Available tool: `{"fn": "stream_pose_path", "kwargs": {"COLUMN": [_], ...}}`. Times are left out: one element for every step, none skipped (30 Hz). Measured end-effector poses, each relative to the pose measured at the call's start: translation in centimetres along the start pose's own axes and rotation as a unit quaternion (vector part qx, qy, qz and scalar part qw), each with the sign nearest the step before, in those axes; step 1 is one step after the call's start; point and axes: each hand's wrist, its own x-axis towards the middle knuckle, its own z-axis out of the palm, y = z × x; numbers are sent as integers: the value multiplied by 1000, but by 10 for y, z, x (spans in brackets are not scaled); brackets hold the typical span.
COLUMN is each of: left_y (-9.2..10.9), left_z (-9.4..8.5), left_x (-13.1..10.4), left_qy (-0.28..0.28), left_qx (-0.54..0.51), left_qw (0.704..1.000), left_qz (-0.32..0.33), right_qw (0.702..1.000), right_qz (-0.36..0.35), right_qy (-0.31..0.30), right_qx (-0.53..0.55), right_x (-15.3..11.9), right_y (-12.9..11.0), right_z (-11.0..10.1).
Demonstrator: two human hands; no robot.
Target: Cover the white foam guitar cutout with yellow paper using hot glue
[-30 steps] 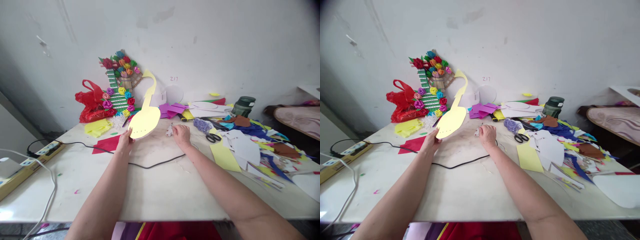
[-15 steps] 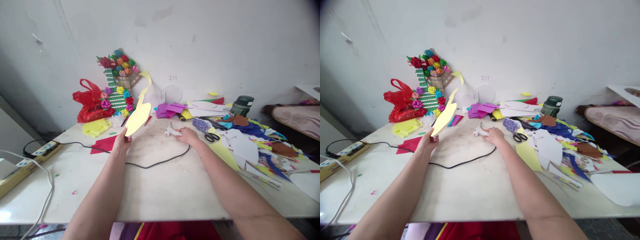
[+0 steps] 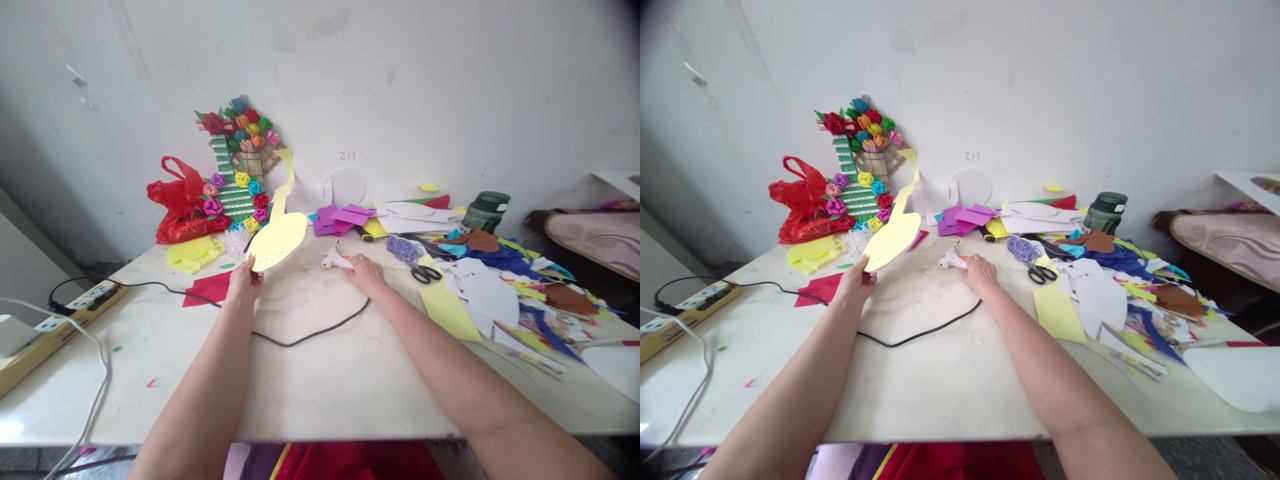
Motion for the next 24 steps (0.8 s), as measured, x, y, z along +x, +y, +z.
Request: {"fn": "stream_pose_path", "kwargs": {"left_y": [0,-1,-1,-2,-3,-4,-6,-8,-10,-12,-15,-16,-18,-18,-18,-17,-15,-13,-11,-9,-8,-7,-7,-7], "left_z": [0,-1,-1,-1,-2,-2,-2,-2,-2,-2,-2,-2,-2,-3,-3,-3,-3,-3,-2,-1,0,2,4,6], "left_x": [0,1,1,1,2,2,3,3,4,6,7,8,10,10,11,10,9,8,5,2,-1,-4,-7,-11], "left_qy": [0,1,2,4,7,10,10,9,7,6,6,10,19,35,56,83,110,135,155,169,175,174,165,151], "left_qx": [10,22,35,50,68,89,112,136,160,183,207,232,259,289,320,351,379,405,430,454,477,500,522,541], "left_qw": [1000,1000,999,998,995,993,989,984,978,973,967,961,953,943,931,915,898,880,860,840,819,795,773,750], "left_qz": [10,21,34,49,66,82,100,117,131,141,147,151,154,160,168,180,195,210,226,245,267,294,322,349], "right_qw": [1000,1000,1000,1000,999,998,997,995,993,992,991,991,990,989,989,988,987,986,986,986,985,985,985,985], "right_qz": [0,3,10,21,37,56,76,94,108,118,122,122,121,119,117,115,111,106,100,92,82,73,64,55], "right_qy": [2,5,8,11,14,17,21,24,28,33,40,48,57,65,73,81,88,94,98,102,106,110,115,120], "right_qx": [1,3,5,9,14,19,24,28,31,32,35,38,43,50,58,67,77,86,94,100,104,107,110,112], "right_x": [0,0,-1,-1,-1,-1,-1,0,0,0,0,0,0,-1,-1,-1,-2,-2,-2,-2,-2,-2,-2,-2], "right_y": [-2,-3,-4,-5,-5,-5,-4,-4,-4,-4,-4,-4,-5,-6,-7,-8,-9,-10,-12,-13,-15,-16,-17,-19], "right_z": [0,0,0,-1,-1,-2,-2,-2,-2,-1,-1,0,0,0,0,0,-1,-1,-2,-2,-2,-2,-2,-1]}}
